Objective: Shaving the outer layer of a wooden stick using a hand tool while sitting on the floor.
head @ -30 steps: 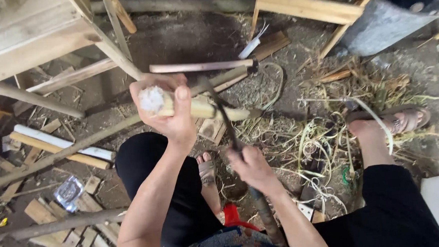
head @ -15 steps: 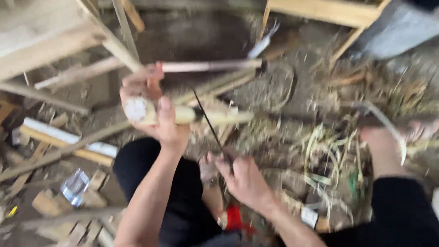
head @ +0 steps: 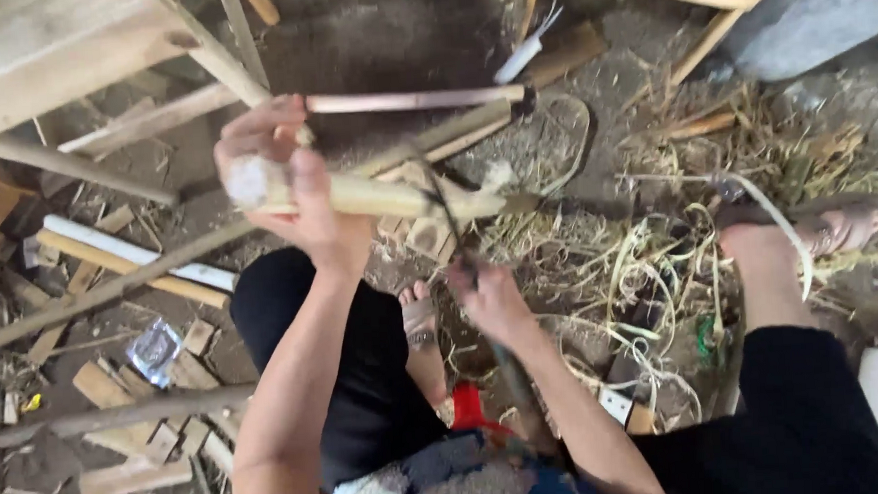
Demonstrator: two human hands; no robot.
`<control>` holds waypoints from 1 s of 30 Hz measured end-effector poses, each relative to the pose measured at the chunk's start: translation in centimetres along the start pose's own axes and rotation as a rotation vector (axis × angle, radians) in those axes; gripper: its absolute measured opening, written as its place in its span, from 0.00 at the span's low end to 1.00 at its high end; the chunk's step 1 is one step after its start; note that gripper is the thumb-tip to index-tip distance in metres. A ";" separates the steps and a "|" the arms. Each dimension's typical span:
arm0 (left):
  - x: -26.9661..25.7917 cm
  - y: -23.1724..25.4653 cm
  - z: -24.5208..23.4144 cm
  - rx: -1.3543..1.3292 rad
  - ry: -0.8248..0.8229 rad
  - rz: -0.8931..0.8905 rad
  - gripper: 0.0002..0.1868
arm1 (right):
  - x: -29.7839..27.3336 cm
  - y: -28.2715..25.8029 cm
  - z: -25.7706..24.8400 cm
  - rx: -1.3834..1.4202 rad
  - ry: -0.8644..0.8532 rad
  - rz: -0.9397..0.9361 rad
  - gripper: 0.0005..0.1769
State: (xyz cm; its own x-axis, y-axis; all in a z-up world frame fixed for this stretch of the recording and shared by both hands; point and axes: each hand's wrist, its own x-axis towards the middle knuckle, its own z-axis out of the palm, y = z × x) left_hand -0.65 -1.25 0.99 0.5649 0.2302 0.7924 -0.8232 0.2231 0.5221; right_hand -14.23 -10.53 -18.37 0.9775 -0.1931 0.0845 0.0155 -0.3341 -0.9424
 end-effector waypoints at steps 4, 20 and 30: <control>0.2 -0.4 -0.2 0.040 -0.009 -0.045 0.15 | 0.9 15.9 -1.2 -0.379 -0.092 0.365 0.23; -3.2 -2.0 2.0 0.086 -0.052 -0.446 0.15 | 1.9 27.5 -0.8 -0.188 0.017 0.515 0.29; -12.7 -9.4 3.4 -0.211 -0.310 -0.893 0.14 | 0.9 9.9 -3.2 -0.442 0.124 0.398 0.34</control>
State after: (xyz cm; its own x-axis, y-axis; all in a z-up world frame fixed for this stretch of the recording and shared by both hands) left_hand -0.25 -9.46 -12.89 0.9126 -0.3597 0.1944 -0.0533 0.3669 0.9287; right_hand -13.86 -16.99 -26.61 0.8581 -0.4792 -0.1846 -0.4610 -0.5606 -0.6879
